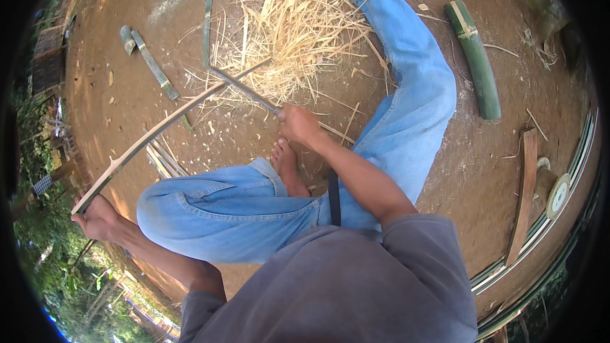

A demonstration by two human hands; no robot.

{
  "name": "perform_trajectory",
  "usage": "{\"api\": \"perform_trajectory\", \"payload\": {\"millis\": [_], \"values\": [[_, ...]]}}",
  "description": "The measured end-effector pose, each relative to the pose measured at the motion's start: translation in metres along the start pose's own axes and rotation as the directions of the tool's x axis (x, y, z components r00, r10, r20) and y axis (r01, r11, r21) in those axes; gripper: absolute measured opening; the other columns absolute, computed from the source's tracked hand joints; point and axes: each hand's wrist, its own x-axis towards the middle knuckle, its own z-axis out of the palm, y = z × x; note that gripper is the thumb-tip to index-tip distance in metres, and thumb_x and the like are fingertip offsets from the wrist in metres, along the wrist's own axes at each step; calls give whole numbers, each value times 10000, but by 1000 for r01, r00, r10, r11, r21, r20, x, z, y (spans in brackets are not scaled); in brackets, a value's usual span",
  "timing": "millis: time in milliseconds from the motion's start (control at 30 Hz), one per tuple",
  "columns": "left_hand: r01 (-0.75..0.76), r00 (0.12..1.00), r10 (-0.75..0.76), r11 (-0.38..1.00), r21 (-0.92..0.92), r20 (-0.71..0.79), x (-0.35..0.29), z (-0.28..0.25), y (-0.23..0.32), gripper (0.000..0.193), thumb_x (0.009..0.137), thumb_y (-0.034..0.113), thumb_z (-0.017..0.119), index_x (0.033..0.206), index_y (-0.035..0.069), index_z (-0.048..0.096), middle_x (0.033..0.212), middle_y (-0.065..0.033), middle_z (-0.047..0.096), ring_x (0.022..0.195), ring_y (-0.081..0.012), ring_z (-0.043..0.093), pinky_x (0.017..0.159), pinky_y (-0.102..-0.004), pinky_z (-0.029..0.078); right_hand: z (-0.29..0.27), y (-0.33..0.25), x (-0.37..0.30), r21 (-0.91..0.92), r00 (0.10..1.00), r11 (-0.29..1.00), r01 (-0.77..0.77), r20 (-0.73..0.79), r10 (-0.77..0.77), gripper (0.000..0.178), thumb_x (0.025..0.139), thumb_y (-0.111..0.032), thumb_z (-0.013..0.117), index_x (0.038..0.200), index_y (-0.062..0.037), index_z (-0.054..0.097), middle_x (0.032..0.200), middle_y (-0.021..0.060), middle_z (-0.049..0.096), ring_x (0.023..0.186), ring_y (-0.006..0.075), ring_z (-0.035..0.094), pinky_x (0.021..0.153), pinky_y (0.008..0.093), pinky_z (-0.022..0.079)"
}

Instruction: The person sits on the ground and uses a machete to shave a long piece of bamboo. They hold the bamboo with their left hand and repeatedly scrape the blade along its length to remove the outer layer, creating a pile of shavings.

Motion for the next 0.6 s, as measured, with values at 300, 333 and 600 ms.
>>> {"api": "perform_trajectory", "payload": {"millis": [300, 333, 600], "values": [[-36, 998, 38, 998, 49, -44, 9, -5, 0, 281, 917, 264, 599, 927, -15, 632, 937, -173, 641, 922, -320, 581, 918, -504, 425, 5, 52, 18, 56, 985, 986, -160, -60, 163, 225, 848, -170, 566, 977, 8, 613, 786, 284, 640, 732, 422, 645, 681, 509, 491], [-55, 997, 60, 995, 87, -49, 9, -3, -2, 276, 912, 259, 607, 925, -15, 632, 945, -172, 639, 925, -316, 579, 921, -507, 421, 3, 62, 27, 108, 956, 953, -283, -53, 290, 220, 839, -164, 571, 967, 8, 616, 789, 285, 639, 735, 424, 644, 689, 511, 491], [-71, 991, 84, 989, 127, -100, 11, -8, 0, 292, 890, 283, 636, 905, -8, 633, 953, -161, 630, 918, -305, 576, 897, -509, 431, 16, 60, 24, 23, 960, 975, -221, -172, 221, 204, 861, -178, 557, 949, -7, 627, 799, 268, 644, 758, 426, 642, 687, 492, 490]]}}
